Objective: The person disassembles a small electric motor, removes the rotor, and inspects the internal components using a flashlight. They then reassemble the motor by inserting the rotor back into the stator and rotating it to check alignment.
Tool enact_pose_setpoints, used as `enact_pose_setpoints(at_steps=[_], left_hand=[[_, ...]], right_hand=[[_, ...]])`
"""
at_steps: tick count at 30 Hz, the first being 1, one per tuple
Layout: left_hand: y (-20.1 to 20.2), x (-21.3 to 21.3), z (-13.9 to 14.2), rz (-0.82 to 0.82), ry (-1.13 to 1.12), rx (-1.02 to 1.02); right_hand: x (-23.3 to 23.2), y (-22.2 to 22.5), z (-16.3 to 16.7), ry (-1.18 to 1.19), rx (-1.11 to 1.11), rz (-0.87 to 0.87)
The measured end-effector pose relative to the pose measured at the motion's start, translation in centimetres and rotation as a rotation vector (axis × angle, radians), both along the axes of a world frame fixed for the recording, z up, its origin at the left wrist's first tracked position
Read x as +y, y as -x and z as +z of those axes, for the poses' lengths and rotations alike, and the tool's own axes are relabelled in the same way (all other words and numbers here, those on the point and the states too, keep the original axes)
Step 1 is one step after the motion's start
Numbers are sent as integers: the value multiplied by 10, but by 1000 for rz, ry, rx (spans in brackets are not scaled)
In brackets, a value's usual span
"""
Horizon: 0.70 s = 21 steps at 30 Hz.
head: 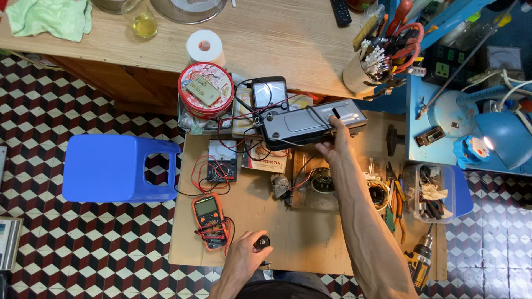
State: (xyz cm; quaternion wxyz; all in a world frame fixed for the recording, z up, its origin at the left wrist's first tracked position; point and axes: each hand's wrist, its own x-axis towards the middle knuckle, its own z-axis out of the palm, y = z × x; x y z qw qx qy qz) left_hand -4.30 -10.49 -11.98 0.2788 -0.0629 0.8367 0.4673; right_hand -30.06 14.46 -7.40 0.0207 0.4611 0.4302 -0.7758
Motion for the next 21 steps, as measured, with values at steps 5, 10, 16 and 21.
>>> enact_pose_setpoints(at_steps=[5,10,16,21], left_hand=[[4,14,4,1,-35,24],[-3,22,-1,-16,-28,103],[-5,22,-3,12,-2,96],[10,27,-7,6,87,285]], right_hand=[[2,4,-1,-103,-64,75],[10,-7,-15,-168,-69,265],[8,-19,-23,-171,-62,432],[22,-46,-19,-140,-31,529]])
